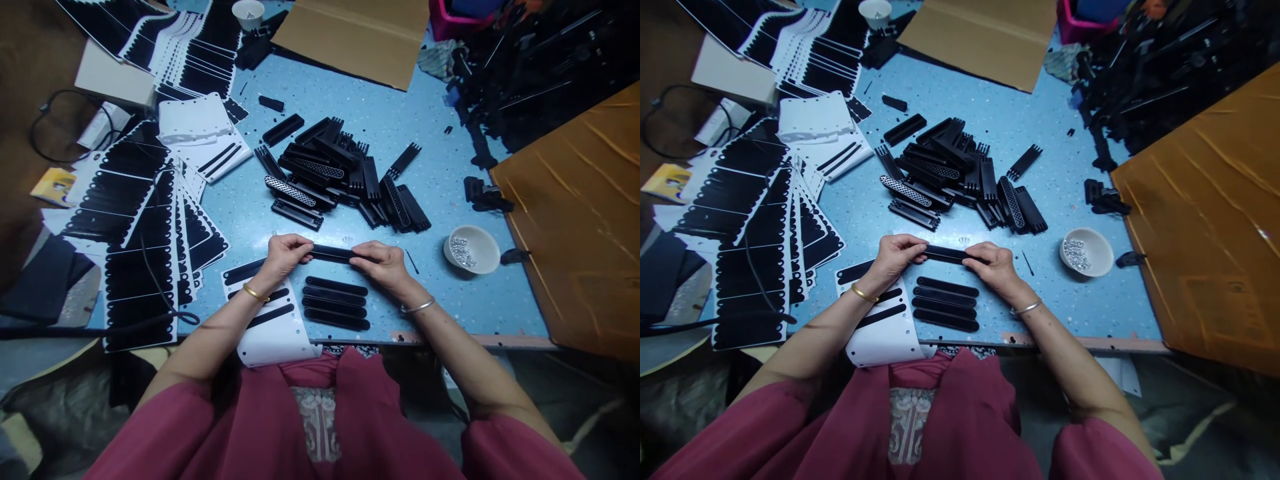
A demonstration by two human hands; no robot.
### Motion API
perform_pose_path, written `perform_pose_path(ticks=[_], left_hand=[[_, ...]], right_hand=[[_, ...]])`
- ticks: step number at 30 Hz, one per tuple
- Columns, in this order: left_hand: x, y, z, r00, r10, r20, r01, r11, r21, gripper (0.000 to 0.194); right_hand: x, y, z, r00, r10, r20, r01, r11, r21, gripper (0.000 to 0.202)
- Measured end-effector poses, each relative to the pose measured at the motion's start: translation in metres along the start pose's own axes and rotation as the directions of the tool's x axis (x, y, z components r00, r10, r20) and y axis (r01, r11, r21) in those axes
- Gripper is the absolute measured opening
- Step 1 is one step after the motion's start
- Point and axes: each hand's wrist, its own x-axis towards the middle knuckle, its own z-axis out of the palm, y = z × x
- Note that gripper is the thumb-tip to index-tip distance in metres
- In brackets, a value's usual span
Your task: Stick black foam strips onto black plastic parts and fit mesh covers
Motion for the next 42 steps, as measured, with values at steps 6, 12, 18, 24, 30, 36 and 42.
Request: perform_pose_path(ticks=[6,12,18,24,30,36,42], left_hand=[[-0.001,0.002,0.001,1.0,-0.002,0.0,0.002,1.0,0.003,0.025],[0.001,0.003,-0.001,1.0,-0.008,0.028,0.007,0.999,0.036,0.021],[-0.004,0.011,-0.006,0.98,0.147,0.132,-0.191,0.877,0.441,0.015],[-0.003,0.014,0.021,0.81,0.432,0.395,-0.518,0.214,0.828,0.032],[0.02,0.003,0.034,0.833,0.264,0.487,-0.546,0.242,0.802,0.043],[0.011,0.01,0.029,0.748,0.307,0.588,-0.646,0.135,0.751,0.045],[0.001,0.016,0.053,0.673,0.236,0.701,-0.724,0.015,0.69,0.028]], right_hand=[[-0.001,-0.001,-0.002,1.0,0.007,-0.017,-0.006,1.0,0.017,0.019],[-0.007,0.005,-0.017,0.96,0.268,-0.078,-0.237,0.931,0.276,0.036],[-0.01,0.001,-0.01,0.946,0.262,-0.191,-0.266,0.964,0.002,0.048],[-0.006,-0.005,0.021,0.972,0.162,-0.169,-0.22,0.876,-0.428,0.05],[-0.005,-0.002,0.019,0.987,0.153,-0.052,-0.161,0.922,-0.351,0.043],[-0.016,-0.003,-0.009,0.985,0.171,0.032,-0.165,0.978,-0.129,0.05],[-0.047,0.021,-0.039,0.952,0.026,-0.305,-0.155,0.899,-0.409,0.031]])
